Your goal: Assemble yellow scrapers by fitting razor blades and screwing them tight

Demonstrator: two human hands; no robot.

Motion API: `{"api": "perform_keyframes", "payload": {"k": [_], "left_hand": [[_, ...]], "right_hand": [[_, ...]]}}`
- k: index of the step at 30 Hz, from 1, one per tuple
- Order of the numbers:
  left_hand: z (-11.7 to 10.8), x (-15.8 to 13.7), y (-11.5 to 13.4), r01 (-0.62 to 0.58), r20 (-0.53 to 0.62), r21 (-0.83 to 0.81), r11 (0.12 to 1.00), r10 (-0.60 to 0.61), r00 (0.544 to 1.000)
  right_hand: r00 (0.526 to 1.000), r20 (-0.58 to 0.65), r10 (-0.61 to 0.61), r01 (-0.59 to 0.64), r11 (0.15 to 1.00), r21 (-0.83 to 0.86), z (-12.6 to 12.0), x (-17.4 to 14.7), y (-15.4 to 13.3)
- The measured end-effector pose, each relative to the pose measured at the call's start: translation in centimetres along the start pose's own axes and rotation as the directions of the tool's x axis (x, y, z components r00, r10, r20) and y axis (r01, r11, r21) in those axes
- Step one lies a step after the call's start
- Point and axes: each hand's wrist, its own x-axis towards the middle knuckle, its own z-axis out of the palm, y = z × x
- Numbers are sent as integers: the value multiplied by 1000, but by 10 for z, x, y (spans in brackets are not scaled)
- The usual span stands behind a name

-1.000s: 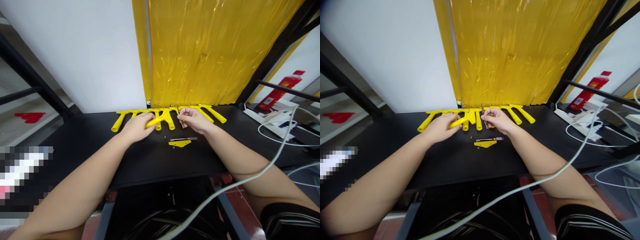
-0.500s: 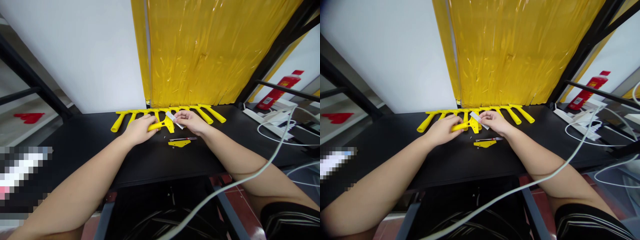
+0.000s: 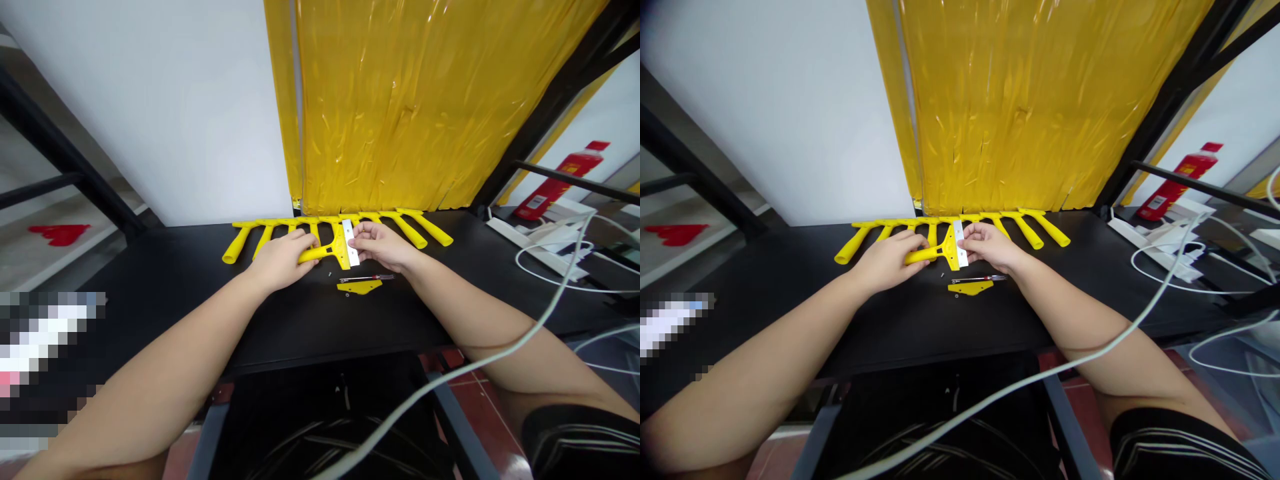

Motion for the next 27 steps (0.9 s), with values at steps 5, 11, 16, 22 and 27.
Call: {"api": "perform_keyframes", "payload": {"k": [5, 11, 16, 22, 27], "left_hand": [[-1, 0, 2, -4, -27, 15, 1000, 4, 1000], [-1, -1, 4, -27, -51, 54, 998, 30, 998], [1, -1, 3, -49, -59, 84, 995, 54, 997], [2, -2, 4, -91, -40, 82, 992, 94, 995], [2, -2, 5, -167, 1, 86, 982, 167, 986]], "right_hand": [[1000, 8, 11, -11, 1000, -9, 2, -1, 2], [1000, 2, 23, -23, 1000, -12, 2, 0, 5], [999, 24, 30, -29, 998, -51, 5, 2, 8], [999, 35, 12, -9, 996, -84, 6, 3, 11], [995, 99, -18, 29, 992, -119, 6, 3, 10]]}}
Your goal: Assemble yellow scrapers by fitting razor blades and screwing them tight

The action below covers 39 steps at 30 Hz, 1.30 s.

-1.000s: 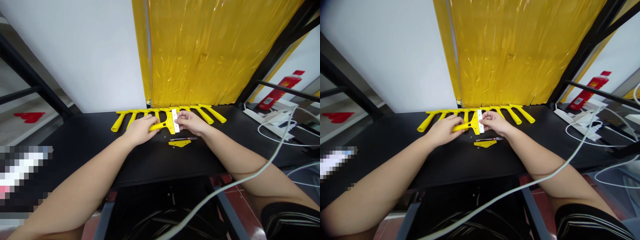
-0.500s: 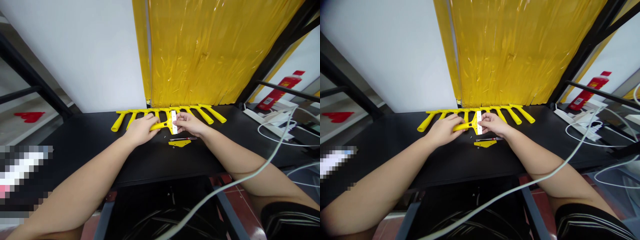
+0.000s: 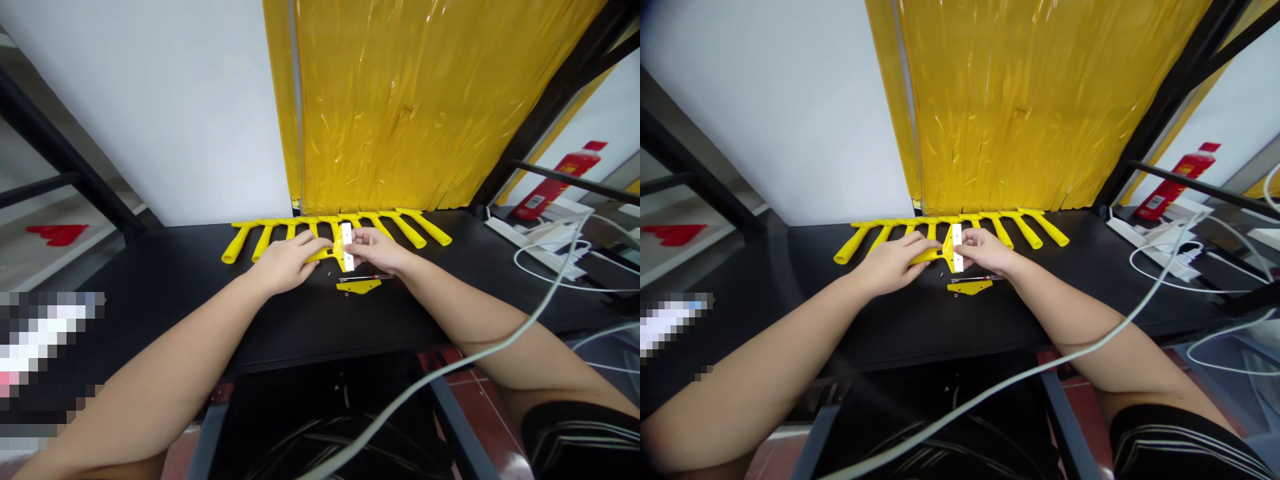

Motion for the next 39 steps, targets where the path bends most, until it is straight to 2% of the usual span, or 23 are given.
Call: {"api": "perform_keyframes", "payload": {"k": [12, 19, 33, 39], "left_hand": [[0, -2, 3, -76, 45, 3, 997, 75, 996], [0, -1, 5, -68, 76, 25, 997, 66, 995], [2, -2, 1, -53, 76, 66, 996, 48, 996], [0, -2, 1, -49, 76, 66, 997, 44, 996]], "right_hand": [[994, 86, -61, 64, 997, -41, 4, -4, -4], [989, 114, -98, 104, 994, -43, 7, -7, -7], [991, 122, -48, 61, 993, -100, 5, -6, -5], [993, 112, -40, 63, 977, -205, 5, -9, -9]]}}
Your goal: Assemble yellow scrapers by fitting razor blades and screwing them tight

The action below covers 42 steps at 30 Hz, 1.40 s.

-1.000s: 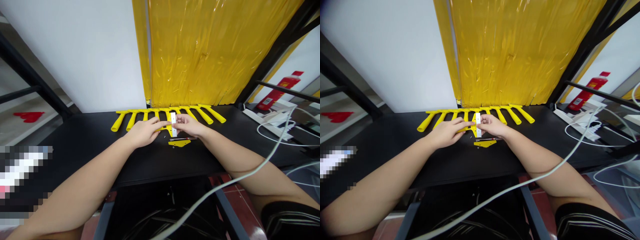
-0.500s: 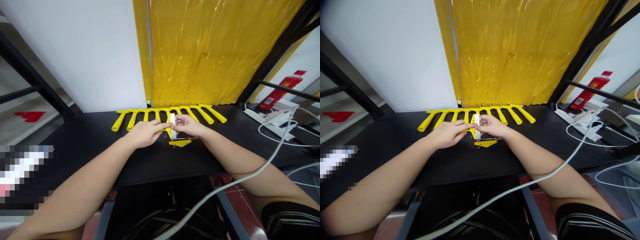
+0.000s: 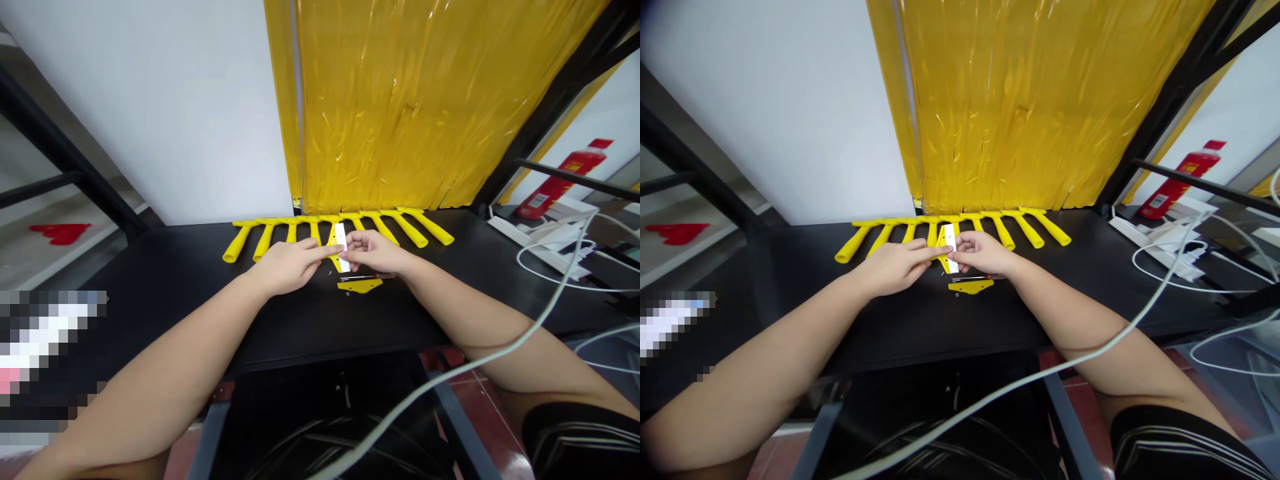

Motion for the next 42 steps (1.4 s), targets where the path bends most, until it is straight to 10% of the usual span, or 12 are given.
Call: {"api": "perform_keyframes", "payload": {"k": [9, 22, 35, 42], "left_hand": [[-6, 1, -5, 69, 60, -45, 997, -66, 996], [-8, 1, -8, 103, 103, -62, 993, -97, 990], [-4, 1, -10, 96, 94, -65, 993, -90, 992], [-3, 1, -11, 92, 101, -69, 993, -85, 991]], "right_hand": [[922, 291, 254, -22, 786, -617, -25, -25, -33], [919, 209, 334, -49, 622, -781, -19, -26, -39], [903, 215, 371, -74, 630, -773, -16, -26, -40], [895, 370, 247, -16, 849, -529, -31, -28, -39]]}}
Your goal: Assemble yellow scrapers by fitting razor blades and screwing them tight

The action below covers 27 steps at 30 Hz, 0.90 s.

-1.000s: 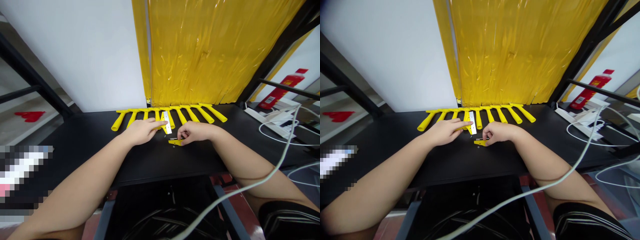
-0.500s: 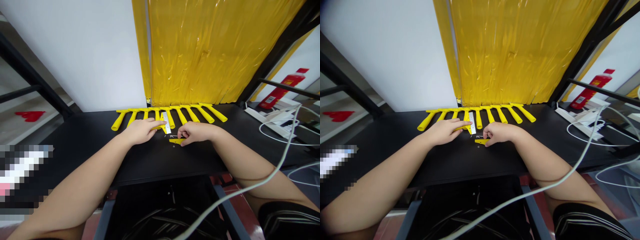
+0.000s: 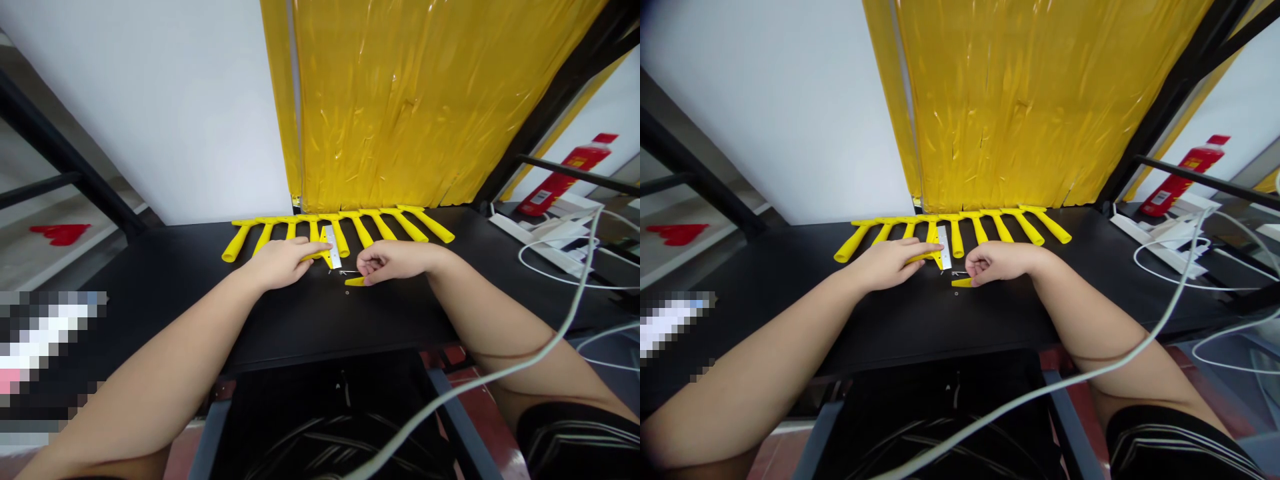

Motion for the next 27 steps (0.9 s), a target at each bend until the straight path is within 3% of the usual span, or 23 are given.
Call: {"api": "perform_keyframes", "payload": {"k": [4, 7, 13, 22, 27], "left_hand": [[1, 0, 0, -5, 6, 5, 1000, 5, 1000], [1, 0, 1, -7, 7, 5, 1000, 7, 1000], [0, -1, 1, -6, 5, 1, 1000, 6, 1000], [4, 0, 1, 16, -7, -2, 1000, -16, 1000], [2, 0, 4, 17, -1, -4, 1000, -17, 1000]], "right_hand": [[994, -112, -12, 32, 985, 172, -4, 0, 6], [968, -248, 30, 48, 952, 303, -3, 6, 12], [912, -398, 99, 120, 863, 491, 4, 22, 23], [845, -495, 202, 207, 730, 651, 21, 44, 17], [823, -529, 209, 247, 706, 663, 29, 54, 8]]}}
